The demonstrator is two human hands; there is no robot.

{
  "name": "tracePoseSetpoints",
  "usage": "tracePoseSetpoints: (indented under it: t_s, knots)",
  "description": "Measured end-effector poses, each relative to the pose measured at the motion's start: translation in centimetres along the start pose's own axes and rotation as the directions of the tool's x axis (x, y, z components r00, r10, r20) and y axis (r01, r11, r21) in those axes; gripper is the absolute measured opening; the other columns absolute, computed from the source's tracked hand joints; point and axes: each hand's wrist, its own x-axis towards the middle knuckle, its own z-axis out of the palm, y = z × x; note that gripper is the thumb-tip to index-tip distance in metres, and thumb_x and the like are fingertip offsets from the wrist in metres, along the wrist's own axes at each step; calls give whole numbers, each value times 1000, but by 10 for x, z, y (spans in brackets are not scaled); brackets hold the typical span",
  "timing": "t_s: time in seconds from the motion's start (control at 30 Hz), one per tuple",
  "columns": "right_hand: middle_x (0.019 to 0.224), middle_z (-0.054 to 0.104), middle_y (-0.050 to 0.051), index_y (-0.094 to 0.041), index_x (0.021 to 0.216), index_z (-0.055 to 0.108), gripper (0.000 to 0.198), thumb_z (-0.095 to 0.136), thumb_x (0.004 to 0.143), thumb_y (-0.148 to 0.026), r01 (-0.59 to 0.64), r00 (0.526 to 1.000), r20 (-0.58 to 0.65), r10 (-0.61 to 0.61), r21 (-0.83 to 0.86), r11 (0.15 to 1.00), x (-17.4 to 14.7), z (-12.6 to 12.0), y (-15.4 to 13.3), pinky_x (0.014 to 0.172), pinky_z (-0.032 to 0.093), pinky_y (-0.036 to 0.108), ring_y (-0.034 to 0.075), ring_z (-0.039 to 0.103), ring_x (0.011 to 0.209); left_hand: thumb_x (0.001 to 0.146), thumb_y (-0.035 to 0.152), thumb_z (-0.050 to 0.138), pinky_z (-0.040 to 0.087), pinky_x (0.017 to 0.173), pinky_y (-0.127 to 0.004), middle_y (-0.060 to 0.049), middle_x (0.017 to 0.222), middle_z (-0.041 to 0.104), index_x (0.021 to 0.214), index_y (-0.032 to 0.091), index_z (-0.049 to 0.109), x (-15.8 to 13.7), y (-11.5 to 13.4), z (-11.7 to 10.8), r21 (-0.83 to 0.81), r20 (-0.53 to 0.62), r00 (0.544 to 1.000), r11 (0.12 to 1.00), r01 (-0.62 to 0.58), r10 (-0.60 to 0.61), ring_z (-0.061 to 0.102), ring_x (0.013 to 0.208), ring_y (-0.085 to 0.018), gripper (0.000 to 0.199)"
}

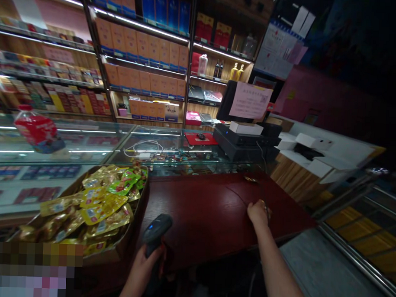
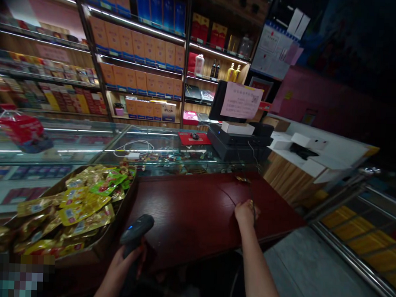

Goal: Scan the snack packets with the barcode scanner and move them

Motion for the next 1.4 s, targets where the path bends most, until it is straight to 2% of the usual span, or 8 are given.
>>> tracePoseSetpoints:
  t_s: [0.13, 0.23, 0.3, 0.4, 0.57, 1.17, 1.3, 1.4]
  knots:
    - [121, 69, 13, -19, 131, 59, 46, 41, 88, -23, 313, 896, 265, -357, 195, 930, -62, 47, -59, 97, 50, 40, 24, 65, 113, 62, 56, 76, 39, 32, -22, 2, 50, 59, 68, 18, 57, -4, 2, 1, -3, 49, 999, 1000, 22, -22, 48, 31, -12, 43]
    - [153, 43, 12, -22, 149, 38, 61, 42, 88, -19, 464, 806, 249, -537, 298, 834, -109, 70, -104, 108, 42, 46, 26, 41, 140, 65, 53, 74, 39, 32, -21, 2, 52, 60, 73, 18, 56, -8, 0, 2, 6, 44, 999, 1000, 6, -7, 50, 33, -11, 40]
    - [157, 33, 18, -19, 150, 35, 65, 48, 87, -24, 436, 860, 181, -478, 230, 870, -129, 76, -121, 111, 35, 57, 36, 30, 145, 67, 51, 73, 38, 32, -21, 3, 54, 60, 75, 18, 55, -10, -4, 1, 10, 55, 998, 1000, -11, 10, 49, 33, -10, 39]
    - [143, 48, 24, -17, 148, 37, 65, 53, 86, -30, 340, 918, 157, -364, 160, 927, -140, 79, -126, 104, 36, 64, 42, 45, 133, 70, 49, 72, 39, 34, -20, 2, 55, 61, 77, 18, 55, -10, -9, -2, 20, 95, 995, 1000, -10, 8, 51, 34, -10, 36]
    - [135, 54, 15, -26, 152, 28, 70, 47, 84, -19, 369, 878, 201, -435, 296, 881, -138, 70, -122, 96, 47, 51, 32, 54, 123, 70, 48, 73, 38, 34, -19, 2, 56, 63, 81, 17, 56, -9, -10, -4, -2, 150, 989, 1000, 16, -15, 51, 33, -10, 36]
    - [139, 55, 12, -25, 149, 35, 68, 44, 83, -12, 510, 812, 167, -559, 264, 819, -141, 54, -137, 102, 41, 46, 28, 50, 129, 72, 27, 64, 40, 34, -19, 4, 55, 59, 82, 17, 56, -15, 0, 3, 142, 205, 978, 990, -7, -23, 49, 35, -9, 16]
    - [142, 54, 13, -22, 146, 40, 64, 50, 84, -23, 362, 866, 209, -454, 363, 859, -138, 60, -132, 106, 39, 46, 28, 49, 130, 71, 28, 63, 39, 33, -19, 5, 54, 59, 81, 17, 54, -15, -3, 4, 131, 157, 987, 991, 6, -26, 49, 34, -9, 17]
    - [137, 58, 16, -17, 140, 48, 62, 54, 83, -42, 66, 914, 320, -250, 490, 869, -124, 70, -136, 104, 42, 44, 29, 56, 124, 72, 28, 61, 38, 33, -18, 5, 55, 59, 85, 17, 54, -14, -6, 4, 101, 129, 991, 995, 8, -21, 49, 34, -9, 19]
